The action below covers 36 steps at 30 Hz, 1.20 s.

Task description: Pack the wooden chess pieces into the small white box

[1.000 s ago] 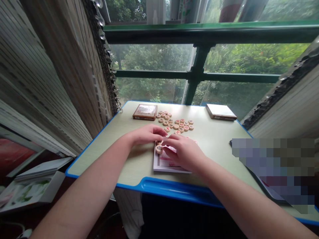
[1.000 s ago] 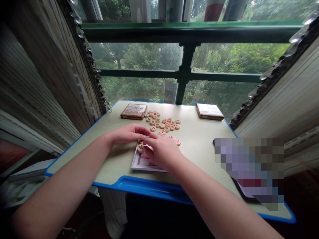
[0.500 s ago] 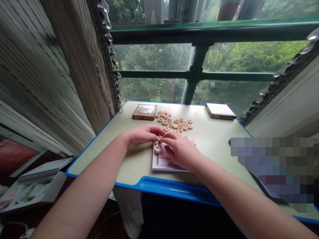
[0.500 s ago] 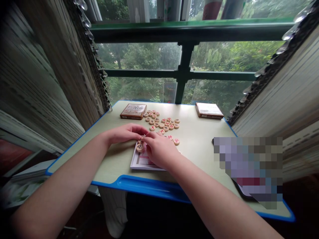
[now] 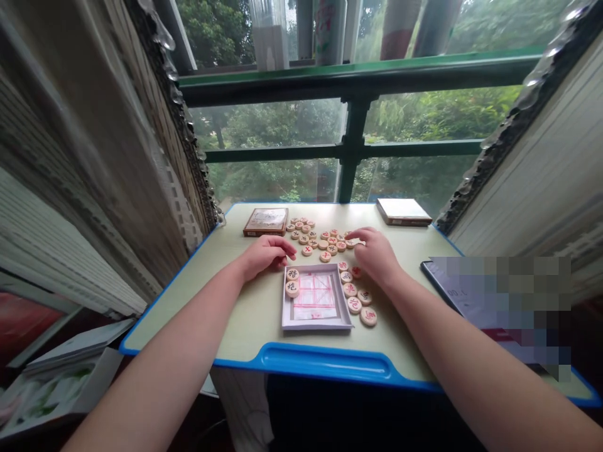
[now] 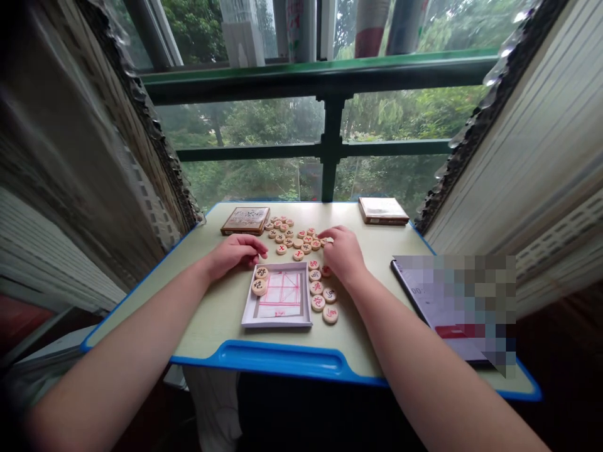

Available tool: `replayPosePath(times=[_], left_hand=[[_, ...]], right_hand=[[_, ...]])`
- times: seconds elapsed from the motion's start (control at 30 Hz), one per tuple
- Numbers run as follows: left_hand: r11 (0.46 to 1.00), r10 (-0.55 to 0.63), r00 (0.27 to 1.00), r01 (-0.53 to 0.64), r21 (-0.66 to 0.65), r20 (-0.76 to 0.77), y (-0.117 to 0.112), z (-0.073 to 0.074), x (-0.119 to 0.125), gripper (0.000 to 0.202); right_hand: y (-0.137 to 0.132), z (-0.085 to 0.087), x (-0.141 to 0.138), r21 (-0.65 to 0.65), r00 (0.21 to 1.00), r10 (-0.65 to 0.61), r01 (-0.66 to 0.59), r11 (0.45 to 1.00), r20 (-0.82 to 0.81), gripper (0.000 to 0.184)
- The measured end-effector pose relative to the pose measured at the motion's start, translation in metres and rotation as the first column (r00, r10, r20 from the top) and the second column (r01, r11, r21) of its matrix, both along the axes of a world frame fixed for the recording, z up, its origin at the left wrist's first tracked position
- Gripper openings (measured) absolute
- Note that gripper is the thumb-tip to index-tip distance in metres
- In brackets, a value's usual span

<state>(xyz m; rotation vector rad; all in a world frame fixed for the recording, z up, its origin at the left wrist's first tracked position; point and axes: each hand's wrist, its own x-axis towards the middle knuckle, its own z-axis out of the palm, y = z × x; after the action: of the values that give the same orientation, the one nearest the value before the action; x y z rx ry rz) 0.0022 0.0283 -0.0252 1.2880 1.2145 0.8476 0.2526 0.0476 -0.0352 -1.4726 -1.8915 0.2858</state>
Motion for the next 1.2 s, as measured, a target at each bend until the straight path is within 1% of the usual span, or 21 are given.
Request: replayPosePath(times=[0.13,0.2,0.33,0.4,0.53,0.7,0.77,0.83,0.9,0.97,1.03,1.13,1.2], left_hand=[[0.983,0.082,0.992,-0.064,0.173,-0.099,0.001,-0.001,0.002,0.019],[0.968,0.121,0.983,-0.086,0.237,-0.138,0.001,-0.001,0.002,0.020],[0.965,0.133,0.975,-0.087,0.248,-0.179,0.001,-0.002,0.003,0.019],[0.968,0.121,0.973,-0.072,0.241,-0.195,0.000,-0.003,0.004,0.017],[0.970,0.105,0.973,-0.055,0.238,-0.204,0.001,-0.006,0.003,0.016],[0.970,0.094,0.970,-0.038,0.242,-0.226,0.001,-0.006,0.002,0.015],[0.969,0.092,0.966,-0.031,0.246,-0.240,0.000,-0.006,0.002,0.015],[0.959,0.103,0.963,-0.030,0.280,-0.249,0.000,-0.008,0.003,0.016],[0.923,0.161,0.955,-0.056,0.380,-0.250,0.002,-0.012,0.005,0.017],[0.853,0.249,0.935,-0.088,0.515,-0.253,0.004,-0.016,0.006,0.019],[0.777,0.316,0.907,-0.079,0.625,-0.279,0.008,-0.020,0.009,0.022],[0.682,0.335,0.876,0.030,0.731,-0.348,0.016,-0.024,0.013,0.028],[0.593,0.335,0.871,0.100,0.799,-0.358,0.021,-0.026,0.017,0.032]], right_hand=[[-0.004,-0.002,-0.008,0.000,0.989,0.112,-0.112,0.994,0.095,0.038],[-0.005,-0.002,-0.009,-0.011,0.988,0.120,-0.119,0.993,0.103,0.037],[0.000,-0.002,-0.006,-0.037,0.995,0.061,-0.058,0.998,0.073,0.037],[0.004,-0.003,-0.004,-0.044,0.997,0.055,-0.052,0.998,0.057,0.038],[0.008,-0.009,-0.003,-0.010,0.998,0.059,-0.058,0.998,0.030,0.035],[0.009,-0.012,-0.002,0.021,0.998,-0.008,0.007,1.000,0.061,0.029],[0.009,-0.012,-0.003,0.005,0.997,0.005,-0.006,1.000,0.071,0.029],[0.007,-0.012,-0.005,-0.014,0.996,0.040,-0.039,0.999,0.085,0.030],[0.006,-0.012,-0.007,-0.032,0.990,0.079,-0.076,0.997,0.115,0.032],[0.004,-0.011,-0.010,-0.052,0.984,0.106,-0.099,0.994,0.145,0.033],[0.002,-0.010,-0.011,-0.072,0.982,0.111,-0.100,0.992,0.156,0.033],[-0.001,-0.007,-0.012,-0.077,0.983,0.104,-0.093,0.993,0.155,0.031],[-0.002,-0.006,-0.012,-0.066,0.982,0.106,-0.096,0.993,0.157,0.031]])
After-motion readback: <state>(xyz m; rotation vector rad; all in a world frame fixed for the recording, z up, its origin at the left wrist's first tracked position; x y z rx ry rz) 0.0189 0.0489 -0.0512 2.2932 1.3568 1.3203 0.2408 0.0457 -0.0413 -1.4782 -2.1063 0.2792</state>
